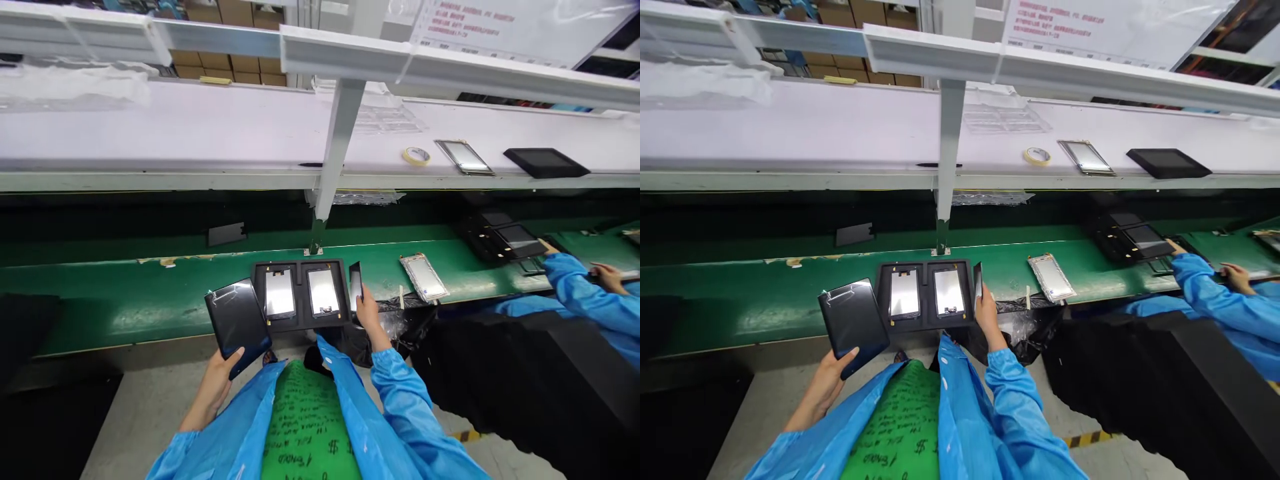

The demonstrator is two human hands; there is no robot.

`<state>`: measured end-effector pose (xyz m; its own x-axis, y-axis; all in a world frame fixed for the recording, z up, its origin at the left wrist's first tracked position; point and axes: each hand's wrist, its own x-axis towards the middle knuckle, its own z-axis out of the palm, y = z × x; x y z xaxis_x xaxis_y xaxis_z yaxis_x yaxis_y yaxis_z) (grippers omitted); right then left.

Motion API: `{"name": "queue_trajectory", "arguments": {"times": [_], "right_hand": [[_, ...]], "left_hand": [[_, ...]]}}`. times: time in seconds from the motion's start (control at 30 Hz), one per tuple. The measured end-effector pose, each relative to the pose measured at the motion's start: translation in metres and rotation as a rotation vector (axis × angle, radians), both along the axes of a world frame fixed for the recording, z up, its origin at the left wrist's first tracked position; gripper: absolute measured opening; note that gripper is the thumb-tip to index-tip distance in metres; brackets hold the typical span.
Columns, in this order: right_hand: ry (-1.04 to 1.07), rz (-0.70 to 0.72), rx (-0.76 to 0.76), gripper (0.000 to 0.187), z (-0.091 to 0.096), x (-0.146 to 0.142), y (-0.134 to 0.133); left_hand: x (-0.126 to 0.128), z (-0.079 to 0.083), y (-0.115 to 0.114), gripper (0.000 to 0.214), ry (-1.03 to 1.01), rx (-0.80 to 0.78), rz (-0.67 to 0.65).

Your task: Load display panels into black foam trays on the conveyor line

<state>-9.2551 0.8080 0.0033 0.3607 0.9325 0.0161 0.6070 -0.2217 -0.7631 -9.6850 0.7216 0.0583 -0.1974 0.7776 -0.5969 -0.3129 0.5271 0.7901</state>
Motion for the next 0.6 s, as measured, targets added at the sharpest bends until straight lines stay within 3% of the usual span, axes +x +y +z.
{"name": "queue_trajectory", "arguments": {"times": [0.2, 0.33, 0.43, 0.53, 0.6], "right_hand": [[-0.287, 0.235, -0.11, 0.084, -0.015, -0.062, 0.024], [-0.386, 0.301, -0.15, 0.084, -0.024, -0.1, 0.035], [-0.269, 0.188, -0.133, 0.071, -0.026, -0.093, 0.037], [-0.058, 0.025, -0.096, 0.056, -0.027, -0.059, 0.04], [0.053, -0.006, -0.075, 0.052, -0.029, -0.038, 0.044]], "left_hand": [[-0.036, -0.006, 0.004, 0.069, 0.002, 0.016, -0.041], [-0.051, -0.009, 0.005, 0.064, -0.024, 0.022, -0.052], [-0.061, -0.01, 0.004, 0.063, -0.035, 0.009, -0.047], [-0.072, -0.015, 0.004, 0.065, -0.028, 0.022, -0.048], [-0.077, -0.019, 0.005, 0.066, -0.035, 0.022, -0.046]]}}
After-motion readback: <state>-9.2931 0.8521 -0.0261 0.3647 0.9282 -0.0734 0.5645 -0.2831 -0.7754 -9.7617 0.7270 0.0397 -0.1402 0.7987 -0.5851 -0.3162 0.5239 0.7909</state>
